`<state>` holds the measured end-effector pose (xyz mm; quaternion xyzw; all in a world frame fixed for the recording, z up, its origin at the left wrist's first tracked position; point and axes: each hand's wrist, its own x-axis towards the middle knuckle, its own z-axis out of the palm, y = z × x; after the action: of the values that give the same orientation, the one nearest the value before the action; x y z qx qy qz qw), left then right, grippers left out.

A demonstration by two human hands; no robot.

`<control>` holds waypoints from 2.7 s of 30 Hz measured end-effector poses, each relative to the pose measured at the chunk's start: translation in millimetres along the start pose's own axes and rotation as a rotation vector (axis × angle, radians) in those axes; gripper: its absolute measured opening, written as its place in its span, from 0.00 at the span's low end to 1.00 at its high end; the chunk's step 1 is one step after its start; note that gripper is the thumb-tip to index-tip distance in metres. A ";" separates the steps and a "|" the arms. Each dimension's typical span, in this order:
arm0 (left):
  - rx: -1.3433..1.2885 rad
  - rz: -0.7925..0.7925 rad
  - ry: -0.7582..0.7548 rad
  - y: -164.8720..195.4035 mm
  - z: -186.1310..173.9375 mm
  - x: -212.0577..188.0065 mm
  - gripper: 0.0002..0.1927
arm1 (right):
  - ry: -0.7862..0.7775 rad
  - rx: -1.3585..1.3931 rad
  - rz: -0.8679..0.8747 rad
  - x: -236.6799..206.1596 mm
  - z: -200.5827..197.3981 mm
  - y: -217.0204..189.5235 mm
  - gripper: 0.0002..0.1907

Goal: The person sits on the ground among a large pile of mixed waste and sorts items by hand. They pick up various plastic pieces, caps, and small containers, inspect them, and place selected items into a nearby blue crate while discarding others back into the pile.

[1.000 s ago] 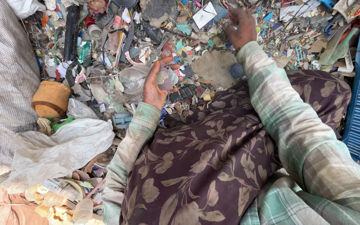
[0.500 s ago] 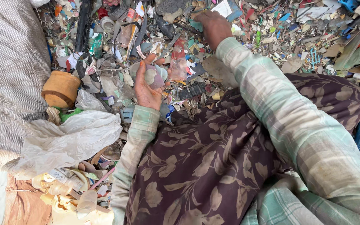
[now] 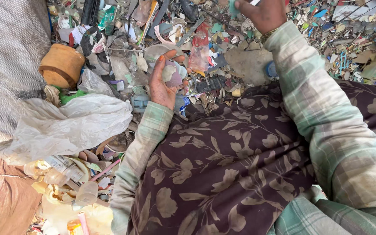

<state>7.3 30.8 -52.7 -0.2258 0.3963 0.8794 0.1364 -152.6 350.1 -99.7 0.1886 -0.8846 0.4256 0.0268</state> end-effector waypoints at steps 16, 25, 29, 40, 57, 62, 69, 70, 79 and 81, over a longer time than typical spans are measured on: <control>-0.015 -0.006 -0.022 0.3 -1.4 -2.0 0.25 | 0.012 0.108 0.309 -39.7 85.5 -22.4 0.16; -0.008 -0.036 -0.008 -3.4 -5.9 0.7 0.26 | -0.060 -0.072 -0.049 -16.6 68.1 -30.9 0.33; 0.005 -0.029 -0.026 -2.7 -4.3 0.1 0.26 | -0.167 -0.071 -0.071 -13.9 74.6 -30.3 0.32; 0.023 -0.013 -0.032 -7.5 -0.9 6.2 0.27 | -0.049 0.271 0.274 -17.4 39.6 -13.4 0.12; -0.130 0.008 -0.033 -17.0 3.8 18.1 0.32 | -0.385 0.327 -0.213 -24.6 24.2 -214.0 0.27; -0.138 0.152 -0.155 -10.8 1.0 12.3 0.26 | -0.237 0.328 -0.106 -13.9 15.2 -172.0 0.24; -0.279 0.277 -0.156 -2.1 -8.5 9.4 0.19 | -0.684 -0.267 0.105 -40.3 41.6 -120.1 0.05; -0.292 0.286 -0.156 -2.2 -9.7 10.3 0.19 | -0.708 -0.174 0.090 -43.3 46.3 -117.5 0.07; -0.284 0.274 -0.108 -10.3 -17.5 16.9 0.21 | -0.404 -0.234 -0.186 -54.8 88.1 -129.7 0.23; -0.331 0.259 -0.053 -10.8 -19.8 20.6 0.19 | -0.379 -0.244 -0.204 -61.0 94.2 -125.7 0.21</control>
<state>-0.2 24.1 -81.6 -0.1688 0.2683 0.9484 -0.0065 -40.5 225.9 -79.0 0.3488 -0.8951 0.2676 -0.0745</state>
